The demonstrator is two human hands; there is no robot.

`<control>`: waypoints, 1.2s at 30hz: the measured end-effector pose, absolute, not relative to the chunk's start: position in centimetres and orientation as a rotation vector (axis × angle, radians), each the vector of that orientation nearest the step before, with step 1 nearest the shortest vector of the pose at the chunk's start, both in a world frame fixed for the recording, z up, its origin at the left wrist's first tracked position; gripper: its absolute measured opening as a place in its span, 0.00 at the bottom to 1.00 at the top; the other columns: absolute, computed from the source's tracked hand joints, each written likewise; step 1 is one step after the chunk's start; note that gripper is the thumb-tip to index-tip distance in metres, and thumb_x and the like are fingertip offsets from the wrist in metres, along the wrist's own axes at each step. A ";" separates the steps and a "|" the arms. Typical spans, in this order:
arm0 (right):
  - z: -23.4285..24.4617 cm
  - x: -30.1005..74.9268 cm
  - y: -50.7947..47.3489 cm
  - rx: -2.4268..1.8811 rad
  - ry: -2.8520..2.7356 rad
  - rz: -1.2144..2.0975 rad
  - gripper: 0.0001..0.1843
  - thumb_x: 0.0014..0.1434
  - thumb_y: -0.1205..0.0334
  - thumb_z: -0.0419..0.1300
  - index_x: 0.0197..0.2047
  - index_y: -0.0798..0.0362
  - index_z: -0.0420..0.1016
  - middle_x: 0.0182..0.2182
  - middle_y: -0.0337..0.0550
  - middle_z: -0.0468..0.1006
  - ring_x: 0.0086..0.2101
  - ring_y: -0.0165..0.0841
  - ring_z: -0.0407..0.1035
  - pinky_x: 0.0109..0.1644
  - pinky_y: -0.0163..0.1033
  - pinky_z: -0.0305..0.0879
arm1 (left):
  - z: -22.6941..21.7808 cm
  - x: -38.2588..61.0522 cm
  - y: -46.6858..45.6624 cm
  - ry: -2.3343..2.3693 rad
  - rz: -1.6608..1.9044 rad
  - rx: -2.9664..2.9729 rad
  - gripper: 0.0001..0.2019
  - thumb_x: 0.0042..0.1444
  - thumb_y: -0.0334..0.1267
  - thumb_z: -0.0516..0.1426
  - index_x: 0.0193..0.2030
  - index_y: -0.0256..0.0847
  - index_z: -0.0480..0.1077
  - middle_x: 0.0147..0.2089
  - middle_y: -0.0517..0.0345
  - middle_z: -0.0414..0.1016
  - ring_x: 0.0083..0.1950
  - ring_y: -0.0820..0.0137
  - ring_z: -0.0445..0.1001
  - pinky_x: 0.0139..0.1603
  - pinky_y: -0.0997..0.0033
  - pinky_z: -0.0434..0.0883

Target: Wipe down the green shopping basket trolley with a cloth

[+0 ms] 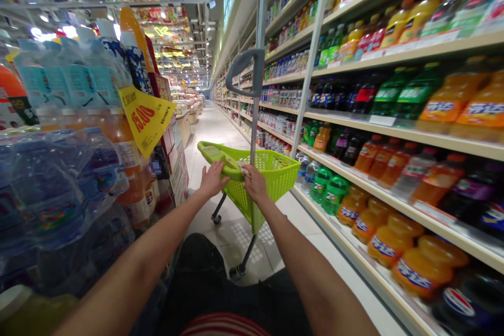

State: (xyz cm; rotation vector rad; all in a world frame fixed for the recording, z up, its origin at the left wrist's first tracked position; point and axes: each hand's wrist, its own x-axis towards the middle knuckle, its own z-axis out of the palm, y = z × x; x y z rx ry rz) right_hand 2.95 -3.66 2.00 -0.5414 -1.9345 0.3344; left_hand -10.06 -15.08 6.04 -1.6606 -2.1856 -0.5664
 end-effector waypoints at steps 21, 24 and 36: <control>4.1 3.3 -4.0 -0.679 -1.908 0.212 0.17 0.53 0.68 0.48 0.43 0.54 0.72 0.44 0.48 0.76 0.45 0.39 0.68 0.52 0.45 0.64 | 5.6 -8.4 -14.9 -2.157 -0.503 -1.753 0.29 0.54 0.39 0.52 0.63 0.42 0.52 0.68 0.50 0.50 0.68 0.61 0.46 0.64 0.47 0.45; 4.5 3.5 -3.8 -0.768 -1.892 0.219 0.17 0.52 0.68 0.48 0.42 0.55 0.73 0.41 0.48 0.77 0.43 0.40 0.70 0.49 0.45 0.66 | 5.5 -7.9 -14.6 -2.162 -0.488 -1.783 0.29 0.54 0.39 0.52 0.63 0.43 0.52 0.68 0.51 0.49 0.68 0.60 0.46 0.64 0.45 0.45; 5.1 5.0 -4.0 -0.811 -1.845 0.266 0.17 0.52 0.67 0.48 0.42 0.54 0.74 0.41 0.47 0.77 0.42 0.40 0.70 0.49 0.47 0.66 | 6.2 -8.0 -14.8 -2.210 -0.424 -1.736 0.33 0.49 0.30 0.49 0.65 0.36 0.49 0.69 0.49 0.45 0.69 0.60 0.41 0.65 0.44 0.42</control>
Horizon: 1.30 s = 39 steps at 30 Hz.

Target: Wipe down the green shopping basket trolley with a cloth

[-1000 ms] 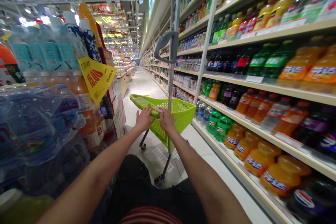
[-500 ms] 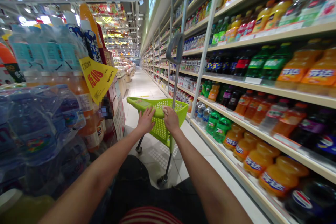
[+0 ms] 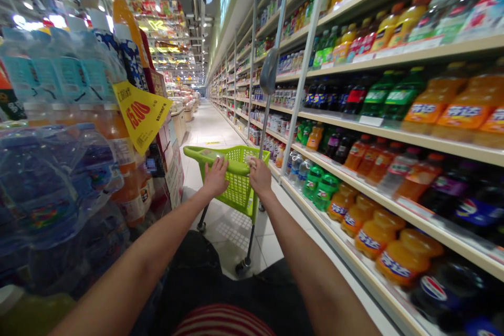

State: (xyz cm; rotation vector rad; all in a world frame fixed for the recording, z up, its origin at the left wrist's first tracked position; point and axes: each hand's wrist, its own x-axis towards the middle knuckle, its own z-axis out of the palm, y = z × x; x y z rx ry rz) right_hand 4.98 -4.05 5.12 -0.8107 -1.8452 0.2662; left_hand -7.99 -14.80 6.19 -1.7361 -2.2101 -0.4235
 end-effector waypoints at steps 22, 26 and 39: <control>5.0 5.5 -4.1 -0.736 -1.750 0.224 0.20 0.53 0.67 0.47 0.47 0.55 0.71 0.46 0.49 0.74 0.47 0.41 0.67 0.54 0.49 0.61 | 6.4 -7.6 -15.1 -2.189 -0.436 -1.731 0.32 0.51 0.30 0.48 0.65 0.39 0.49 0.68 0.49 0.49 0.68 0.59 0.45 0.64 0.43 0.44; 6.7 5.6 -3.7 -0.748 -1.588 0.291 0.22 0.54 0.65 0.45 0.51 0.55 0.68 0.46 0.48 0.74 0.47 0.41 0.67 0.53 0.49 0.61 | 6.3 -7.1 -15.1 -2.150 -0.428 -1.765 0.33 0.50 0.30 0.48 0.65 0.40 0.49 0.68 0.50 0.49 0.68 0.60 0.46 0.65 0.44 0.43; 2.5 8.2 -2.4 -0.732 -1.949 -0.051 0.24 0.53 0.61 0.55 0.54 0.55 0.66 0.53 0.54 0.68 0.53 0.44 0.61 0.55 0.53 0.57 | 6.6 -8.4 -15.3 -2.214 -0.466 -1.705 0.33 0.49 0.30 0.50 0.65 0.37 0.49 0.70 0.49 0.43 0.70 0.62 0.39 0.65 0.44 0.41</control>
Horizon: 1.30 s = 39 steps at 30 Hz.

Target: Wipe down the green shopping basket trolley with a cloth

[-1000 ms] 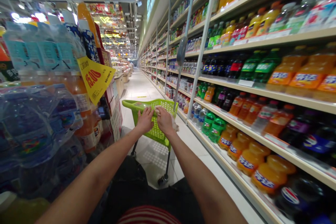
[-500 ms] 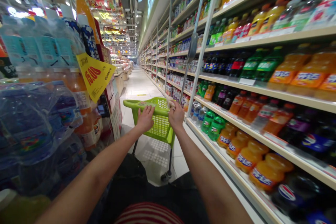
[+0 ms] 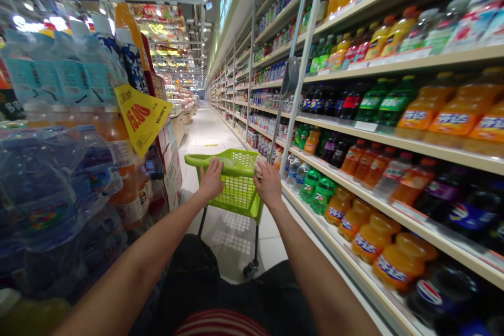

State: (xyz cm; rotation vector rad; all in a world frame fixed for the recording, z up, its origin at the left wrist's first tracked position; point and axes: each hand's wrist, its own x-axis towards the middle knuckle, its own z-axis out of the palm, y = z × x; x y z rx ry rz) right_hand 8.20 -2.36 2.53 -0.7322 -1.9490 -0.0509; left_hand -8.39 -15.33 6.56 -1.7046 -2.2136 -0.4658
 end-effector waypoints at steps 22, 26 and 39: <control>1.8 8.5 -2.2 -0.827 -1.915 -0.278 0.24 0.55 0.64 0.50 0.55 0.61 0.65 0.56 0.60 0.64 0.56 0.45 0.57 0.54 0.52 0.57 | 6.1 -7.5 -15.2 -2.215 -0.351 -1.695 0.35 0.49 0.34 0.49 0.66 0.36 0.45 0.70 0.50 0.38 0.70 0.62 0.36 0.64 0.43 0.43; 1.4 7.2 -2.8 -0.806 -1.886 -0.315 0.23 0.58 0.57 0.50 0.54 0.59 0.66 0.56 0.59 0.65 0.57 0.46 0.55 0.57 0.55 0.53 | 6.1 -7.2 -15.1 -2.218 -0.339 -1.699 0.35 0.50 0.34 0.49 0.66 0.38 0.45 0.70 0.51 0.39 0.70 0.62 0.35 0.64 0.43 0.43; 4.0 7.3 -4.1 -0.668 -1.836 -0.111 0.19 0.54 0.68 0.49 0.48 0.54 0.72 0.48 0.51 0.72 0.49 0.40 0.66 0.53 0.50 0.63 | 7.9 -6.6 -15.1 -2.173 -0.396 -1.736 0.28 0.51 0.29 0.49 0.61 0.32 0.57 0.66 0.43 0.52 0.68 0.60 0.45 0.65 0.44 0.41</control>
